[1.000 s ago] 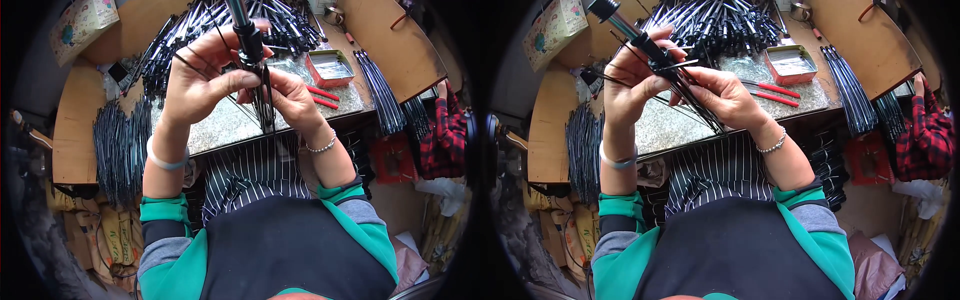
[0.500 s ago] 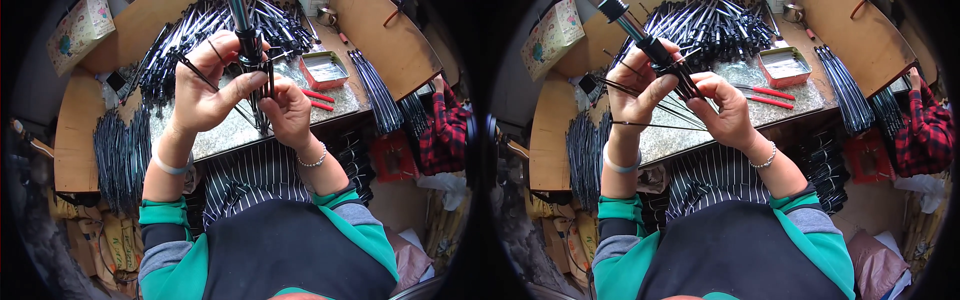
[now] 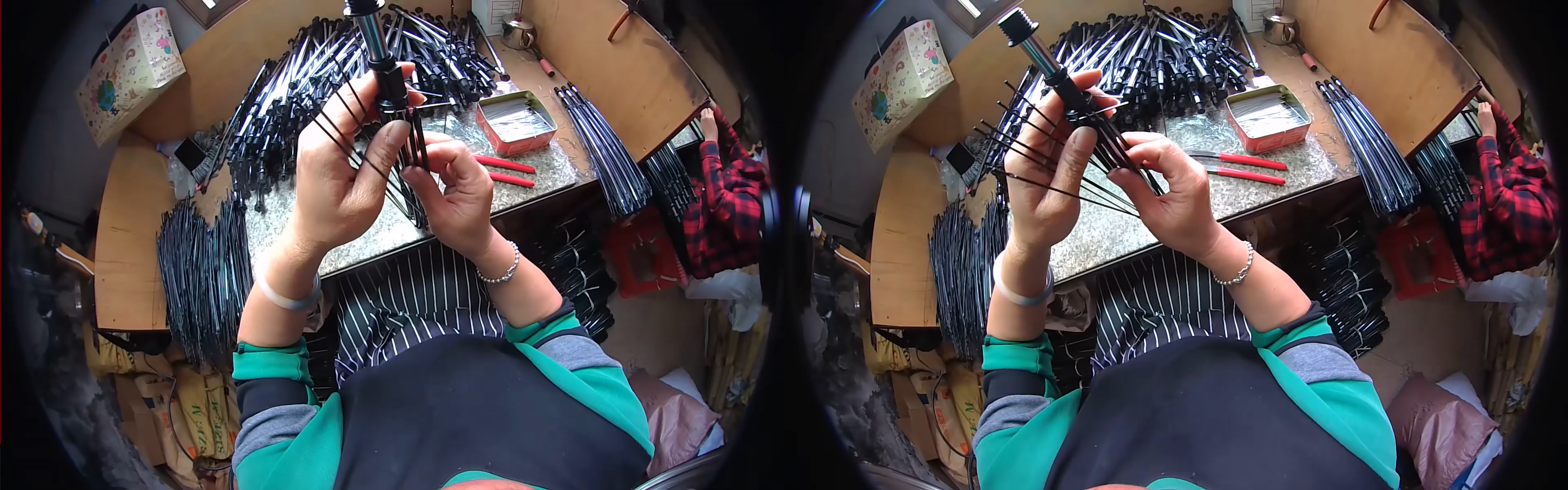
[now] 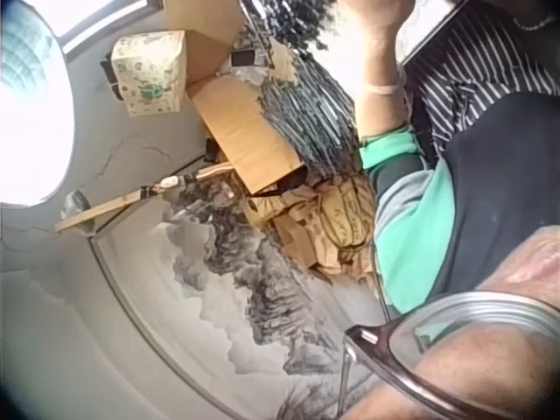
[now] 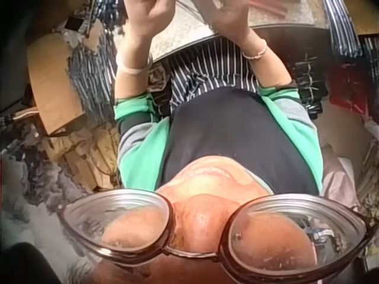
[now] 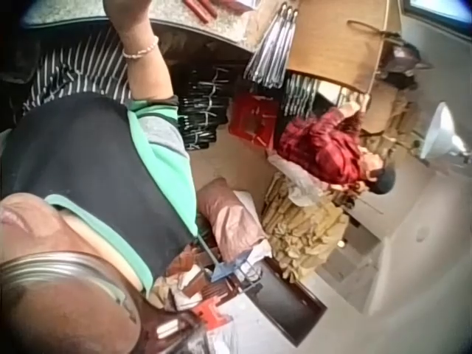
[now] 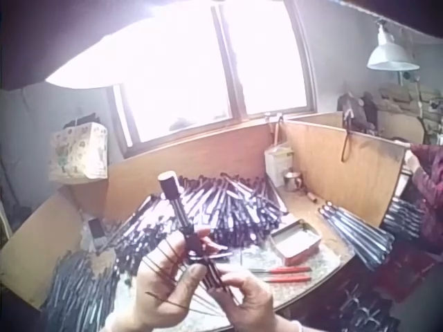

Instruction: Bundling black plastic components and securing them into a circular base using pliers.

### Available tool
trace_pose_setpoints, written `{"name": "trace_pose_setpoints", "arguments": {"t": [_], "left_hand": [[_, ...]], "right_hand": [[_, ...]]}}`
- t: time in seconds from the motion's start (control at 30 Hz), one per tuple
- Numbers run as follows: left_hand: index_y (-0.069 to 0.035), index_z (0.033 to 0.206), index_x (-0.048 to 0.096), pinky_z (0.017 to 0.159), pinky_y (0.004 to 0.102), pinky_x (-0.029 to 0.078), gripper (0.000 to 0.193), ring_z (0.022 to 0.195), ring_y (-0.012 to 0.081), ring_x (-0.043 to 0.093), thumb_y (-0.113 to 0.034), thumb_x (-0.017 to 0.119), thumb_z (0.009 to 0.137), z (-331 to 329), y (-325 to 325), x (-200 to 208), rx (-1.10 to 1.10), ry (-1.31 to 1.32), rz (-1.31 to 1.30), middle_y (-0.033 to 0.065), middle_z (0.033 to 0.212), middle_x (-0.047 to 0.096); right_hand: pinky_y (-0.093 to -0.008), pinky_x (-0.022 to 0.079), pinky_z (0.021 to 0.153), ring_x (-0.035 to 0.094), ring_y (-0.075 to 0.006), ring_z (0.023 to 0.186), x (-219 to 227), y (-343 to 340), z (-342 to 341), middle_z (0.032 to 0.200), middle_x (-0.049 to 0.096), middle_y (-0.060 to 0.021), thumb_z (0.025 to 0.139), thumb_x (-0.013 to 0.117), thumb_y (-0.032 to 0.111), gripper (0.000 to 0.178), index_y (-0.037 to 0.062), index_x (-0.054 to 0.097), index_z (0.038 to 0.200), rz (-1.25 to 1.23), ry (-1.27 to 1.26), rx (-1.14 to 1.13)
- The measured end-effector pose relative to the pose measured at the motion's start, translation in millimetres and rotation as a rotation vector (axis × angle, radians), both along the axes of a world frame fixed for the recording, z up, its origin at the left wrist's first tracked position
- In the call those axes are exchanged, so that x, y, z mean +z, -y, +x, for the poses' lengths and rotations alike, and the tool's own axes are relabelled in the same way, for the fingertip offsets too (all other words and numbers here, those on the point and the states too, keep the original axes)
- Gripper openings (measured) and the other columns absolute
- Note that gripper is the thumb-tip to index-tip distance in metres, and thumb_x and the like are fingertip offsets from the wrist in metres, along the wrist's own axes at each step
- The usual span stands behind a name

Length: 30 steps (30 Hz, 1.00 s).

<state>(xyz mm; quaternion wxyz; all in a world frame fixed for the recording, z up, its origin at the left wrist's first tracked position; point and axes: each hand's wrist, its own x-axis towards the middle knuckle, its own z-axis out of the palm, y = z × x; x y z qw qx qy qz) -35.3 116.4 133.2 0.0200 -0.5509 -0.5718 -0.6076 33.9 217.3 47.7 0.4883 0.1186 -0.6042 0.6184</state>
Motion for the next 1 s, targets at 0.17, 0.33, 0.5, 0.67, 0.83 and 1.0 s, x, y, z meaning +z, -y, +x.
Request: {"name": "trace_pose_setpoints", "arguments": {"t": [0.17,0.33,0.5,0.67,0.83,1.0], "left_hand": [[0.005,0.116,0.050,0.078,0.0253,0.048,0.035,0.091,0.0148,0.059,-0.004,0.060,0.084,-1,-3,-5,-0.014,0.086,0.067,0.0110,0.106,0.060],[0.006,0.121,0.045,0.083,0.0283,0.047,0.041,0.094,0.0165,0.059,-0.003,0.060,0.083,-3,-2,-3,-0.119,0.114,0.050,0.0114,0.109,0.059],[0.009,0.125,0.040,0.083,0.0287,0.047,0.043,0.096,0.0173,0.059,0.000,0.054,0.085,-1,1,-5,-0.094,0.121,0.059,0.0140,0.107,0.061],[0.009,0.125,0.041,0.091,0.0318,0.044,0.036,0.100,0.0197,0.058,-0.002,0.043,0.091,6,2,-1,0.057,0.001,-0.047,0.0159,0.108,0.058],[0.008,0.125,0.042,0.090,0.0307,0.044,0.036,0.099,0.0187,0.058,-0.004,0.043,0.091,10,0,-3,0.046,0.067,-0.010,0.0152,0.107,0.059],[0.007,0.128,0.039,0.090,0.0305,0.043,0.040,0.100,0.0185,0.057,-0.007,0.048,0.091,8,1,-5,0.000,0.070,-0.014,0.0145,0.111,0.057]], "right_hand": [[-0.0270,0.051,0.073,0.062,-0.0167,0.085,1,-1,7,0.099,0.062,-0.0128,0.081,0.063,0.003,0.017,-0.0004,0.055,0.095,0.039,0.090,-0.003],[-0.0269,0.050,0.073,0.062,-0.0172,0.084,-1,-5,8,0.098,0.062,-0.0126,0.082,0.062,0.003,0.017,-0.0011,0.055,0.097,0.018,0.134,0.052],[-0.0274,0.051,0.072,0.063,-0.0180,0.084,2,-4,5,0.097,0.062,-0.0128,0.081,0.062,0.003,0.017,-0.0014,0.056,0.096,0.020,0.078,0.064],[-0.0280,0.051,0.072,0.063,-0.0187,0.085,3,-4,1,0.097,0.062,-0.0135,0.079,0.064,0.003,0.015,-0.0013,0.057,0.092,0.048,0.048,-0.005],[-0.0284,0.052,0.071,0.063,-0.0194,0.084,6,-3,3,0.097,0.062,-0.0142,0.077,0.066,0.001,0.015,-0.0014,0.058,0.089,0.058,0.027,-0.025],[-0.0285,0.052,0.072,0.063,-0.0195,0.084,5,-4,3,0.097,0.062,-0.0145,0.075,0.068,0.002,0.017,-0.0019,0.058,0.088,0.096,0.027,-0.078]]}}
